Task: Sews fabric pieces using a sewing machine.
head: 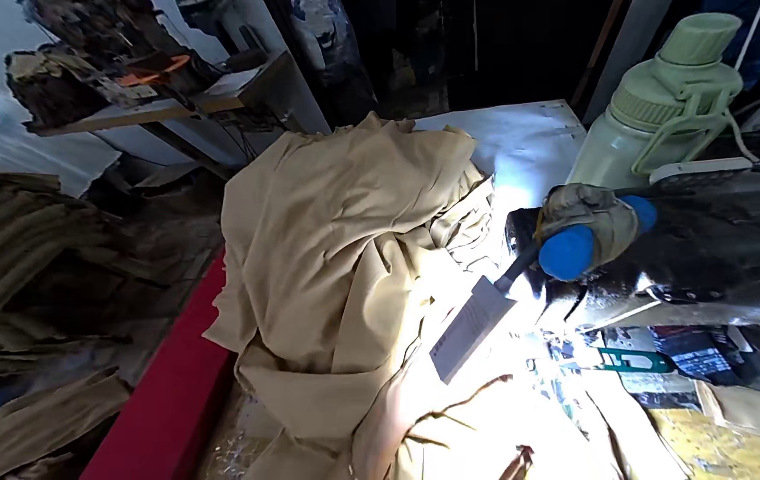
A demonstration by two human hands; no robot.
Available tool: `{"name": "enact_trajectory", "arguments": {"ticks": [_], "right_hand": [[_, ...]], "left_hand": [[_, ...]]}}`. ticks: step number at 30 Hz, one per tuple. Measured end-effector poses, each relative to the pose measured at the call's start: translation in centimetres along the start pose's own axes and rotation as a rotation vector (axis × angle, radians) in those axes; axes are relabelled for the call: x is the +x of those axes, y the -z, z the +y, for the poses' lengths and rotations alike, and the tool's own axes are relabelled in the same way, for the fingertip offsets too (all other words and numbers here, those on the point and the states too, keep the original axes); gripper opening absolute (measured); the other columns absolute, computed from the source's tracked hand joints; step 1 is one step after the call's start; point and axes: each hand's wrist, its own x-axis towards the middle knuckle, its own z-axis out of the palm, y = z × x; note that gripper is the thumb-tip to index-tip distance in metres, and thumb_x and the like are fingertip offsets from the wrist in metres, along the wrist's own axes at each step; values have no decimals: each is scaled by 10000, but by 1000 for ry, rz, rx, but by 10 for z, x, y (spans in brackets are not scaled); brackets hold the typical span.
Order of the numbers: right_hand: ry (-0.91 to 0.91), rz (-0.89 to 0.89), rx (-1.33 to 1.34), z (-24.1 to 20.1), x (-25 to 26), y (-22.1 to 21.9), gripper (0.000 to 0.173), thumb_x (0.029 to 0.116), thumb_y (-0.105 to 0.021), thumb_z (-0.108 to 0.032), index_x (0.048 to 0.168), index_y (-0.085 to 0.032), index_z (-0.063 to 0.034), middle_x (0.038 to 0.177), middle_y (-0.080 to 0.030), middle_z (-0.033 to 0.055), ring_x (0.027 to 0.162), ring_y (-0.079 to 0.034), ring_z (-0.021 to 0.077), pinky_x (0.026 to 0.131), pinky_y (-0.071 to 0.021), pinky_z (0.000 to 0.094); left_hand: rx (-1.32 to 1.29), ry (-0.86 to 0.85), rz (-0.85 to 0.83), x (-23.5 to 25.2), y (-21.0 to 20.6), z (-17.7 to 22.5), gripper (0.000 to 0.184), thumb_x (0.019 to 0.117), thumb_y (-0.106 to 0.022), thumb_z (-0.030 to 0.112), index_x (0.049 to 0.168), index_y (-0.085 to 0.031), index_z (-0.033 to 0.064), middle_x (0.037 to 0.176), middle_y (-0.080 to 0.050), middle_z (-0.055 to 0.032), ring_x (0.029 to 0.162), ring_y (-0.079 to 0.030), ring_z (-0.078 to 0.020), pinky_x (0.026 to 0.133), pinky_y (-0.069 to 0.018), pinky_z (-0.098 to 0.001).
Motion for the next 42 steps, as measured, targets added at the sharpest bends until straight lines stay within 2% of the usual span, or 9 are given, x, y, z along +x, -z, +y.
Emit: {"name": "enact_trajectory", "arguments": {"ticks": [4, 6, 8, 14, 19, 26, 31, 37, 42], "right_hand": [[126, 99, -277, 2, -9, -9, 214, 956, -586, -82, 1059, -772, -57, 1148, -764, 113, 1167, -685, 374, 1051, -377, 699], [155, 134, -297, 4, -15, -12, 231, 965, -580, -97, 1082, -779, -91, 1145, -762, 129, 1158, -690, 385, 1048, -376, 723], [202, 131, -307, 12, -23, -19, 256, 972, -556, -151, 1112, -770, -135, 1169, -748, 136, 1151, -688, 391, 1031, -364, 750], [260, 283, -351, 24, -36, -24, 200, 954, -593, -195, 1033, -772, -238, 1005, -696, 87, 1043, -631, 267, 1002, -424, 480], [249, 344, -408, 26, -44, -33, 234, 951, -549, -189, 1034, -766, -212, 1040, -731, 37, 1043, -641, 224, 996, -409, 446], [242, 387, -434, 28, -45, -39, 248, 963, -525, -230, 1013, -768, -222, 1028, -735, 28, 1016, -647, 208, 997, -419, 417], [240, 394, -445, 26, -43, -37, 240, 956, -495, -249, 931, -726, -190, 982, -719, 41, 985, -634, 231, 971, -424, 409], [233, 402, -412, 28, -46, -38, 269, 953, -511, -240, 893, -765, -174, 936, -726, 52, 992, -641, 236, 1012, -422, 402], [241, 398, -423, 27, -46, -38, 249, 963, -504, -240, 900, -740, -191, 923, -709, 43, 978, -630, 225, 1001, -415, 397]], "left_hand": [[264, -442, 183, -51, -11, -23, 498, 1050, -446, 471, 1002, -745, 75, 1021, -737, -152, 1039, -697, -325, 946, -516, -525], [333, -644, 326, -83, -14, 3, 490, 1035, -495, 448, 773, -697, 87, 723, -678, -91, 756, -707, -258, 797, -566, -426], [222, -763, 296, -104, -22, 29, 448, 1039, -545, 376, 725, -669, 80, 612, -615, -51, 637, -652, -192, 914, -521, -340], [351, -613, 584, -90, -49, 4, 355, 1045, -472, 322, 902, -743, 144, 820, -708, -16, 814, -676, -171, 815, -510, -395], [564, -474, 575, -81, -43, 0, 362, 1000, -443, 273, 1110, -769, 160, 1134, -752, -12, 1105, -682, -209, 979, -467, -495], [508, -558, 576, -95, -34, 1, 270, 969, -541, 247, 807, -728, 138, 748, -689, -14, 804, -677, -207, 866, -477, -465], [268, -612, 476, -68, -47, 2, 356, 1070, -436, 173, 1334, -675, 148, 1347, -679, -7, 1271, -618, -144, 1060, -505, -346], [235, -620, 362, -35, -56, -1, 256, 1001, -510, 101, 1076, -754, 108, 1151, -739, -26, 1208, -640, -231, 1018, -512, -404], [177, -728, 377, -40, -61, -10, 245, 1034, -509, 136, 1080, -749, 118, 1076, -745, -23, 1126, -669, -181, 1033, -496, -342]]}}
